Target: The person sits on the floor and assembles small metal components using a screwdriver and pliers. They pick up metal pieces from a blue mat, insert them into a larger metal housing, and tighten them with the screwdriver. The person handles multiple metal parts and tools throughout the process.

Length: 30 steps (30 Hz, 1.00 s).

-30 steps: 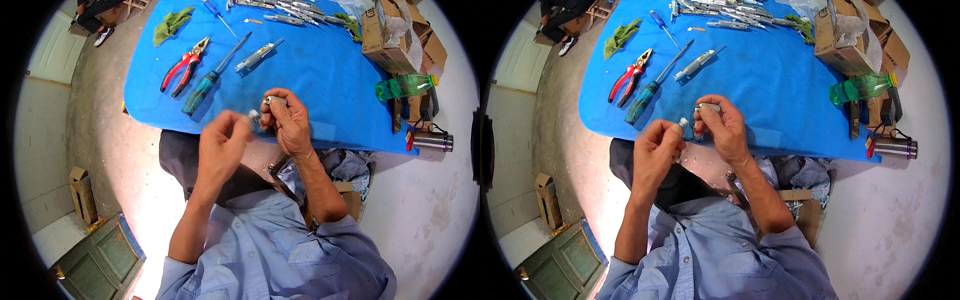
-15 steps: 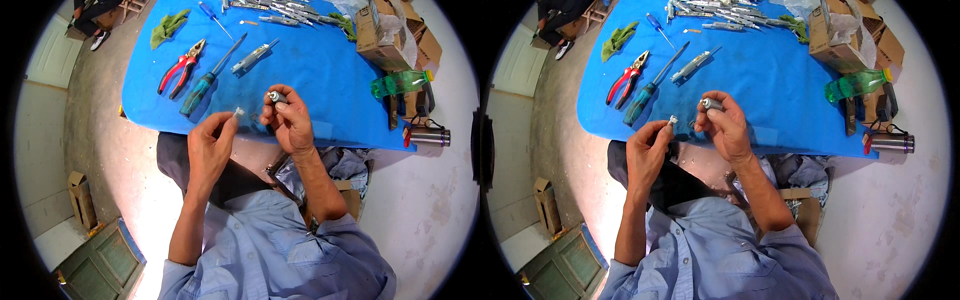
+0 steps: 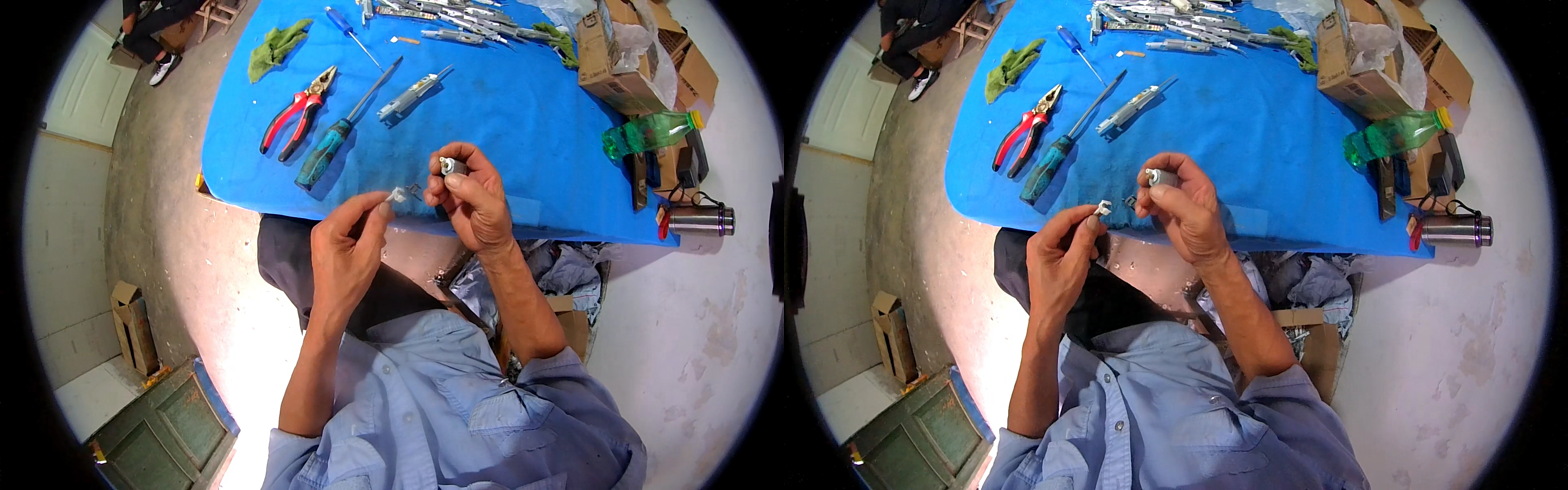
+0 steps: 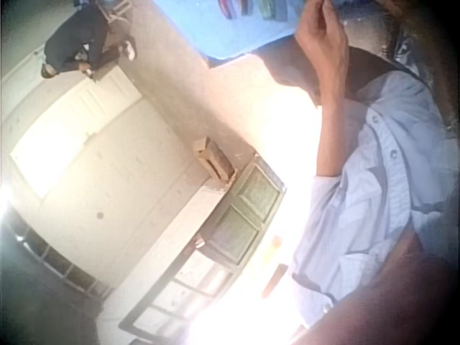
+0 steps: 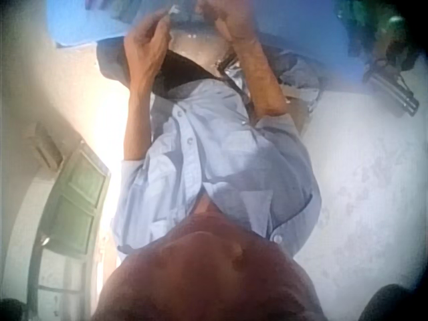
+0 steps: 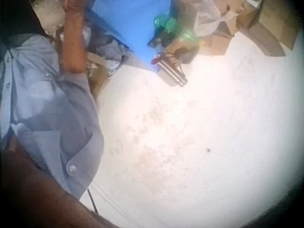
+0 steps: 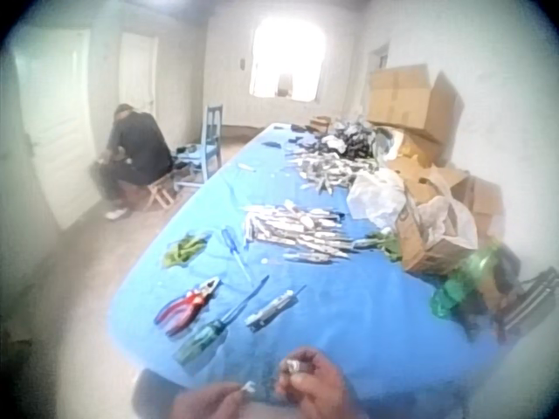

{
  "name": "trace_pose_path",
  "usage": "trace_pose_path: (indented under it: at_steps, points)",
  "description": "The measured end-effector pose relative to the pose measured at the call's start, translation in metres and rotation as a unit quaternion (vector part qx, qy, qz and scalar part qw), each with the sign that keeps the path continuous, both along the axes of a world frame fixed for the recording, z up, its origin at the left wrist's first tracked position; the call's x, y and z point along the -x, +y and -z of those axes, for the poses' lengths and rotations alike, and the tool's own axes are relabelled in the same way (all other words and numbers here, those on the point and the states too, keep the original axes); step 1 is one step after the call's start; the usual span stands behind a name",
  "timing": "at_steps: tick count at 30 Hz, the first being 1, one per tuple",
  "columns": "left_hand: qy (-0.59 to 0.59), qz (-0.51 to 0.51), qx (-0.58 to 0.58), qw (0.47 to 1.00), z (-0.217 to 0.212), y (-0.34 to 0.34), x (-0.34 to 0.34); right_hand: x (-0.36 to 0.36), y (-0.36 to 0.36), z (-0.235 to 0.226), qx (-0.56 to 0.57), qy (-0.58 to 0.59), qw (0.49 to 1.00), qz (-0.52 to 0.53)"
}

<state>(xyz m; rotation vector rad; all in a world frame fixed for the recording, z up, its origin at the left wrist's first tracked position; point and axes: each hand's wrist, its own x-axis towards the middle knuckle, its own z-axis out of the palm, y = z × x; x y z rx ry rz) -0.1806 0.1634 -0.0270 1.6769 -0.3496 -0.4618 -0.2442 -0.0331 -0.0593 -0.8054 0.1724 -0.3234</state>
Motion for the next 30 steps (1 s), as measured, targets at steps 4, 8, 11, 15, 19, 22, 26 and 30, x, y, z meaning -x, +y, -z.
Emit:
trace_pose_path:
  at_steps: [4,8,11,15,19,22,26,30]
  points:
    - [0.010,-0.002,0.017,1.000,0.001,0.002,0.004,0.007,0.002,-0.005,-0.045,-0.009,0.999,-0.018]
    - [0.002,0.001,0.024,1.000,0.000,0.004,0.007,0.014,0.011,-0.014,-0.080,0.003,0.997,-0.013]
    - [-0.008,-0.002,0.032,0.999,0.000,0.005,0.010,0.024,0.018,-0.014,-0.090,0.028,0.995,-0.020]
    - [-0.016,-0.004,0.038,0.999,0.000,0.007,0.015,0.037,0.032,-0.015,-0.112,0.067,0.991,-0.043]
    - [-0.051,0.008,0.052,0.997,0.005,0.008,0.021,0.042,0.045,-0.016,-0.124,0.081,0.987,-0.058]
    - [-0.086,0.022,0.046,0.995,0.005,0.009,0.024,0.045,0.052,-0.016,-0.130,0.061,0.987,-0.069]
    - [-0.053,0.030,0.046,0.997,0.003,0.011,0.027,0.048,0.057,-0.015,-0.120,0.050,0.989,-0.076]
    - [-0.044,0.031,0.043,0.998,0.005,0.013,0.029,0.049,0.059,-0.018,-0.106,0.064,0.990,-0.069]
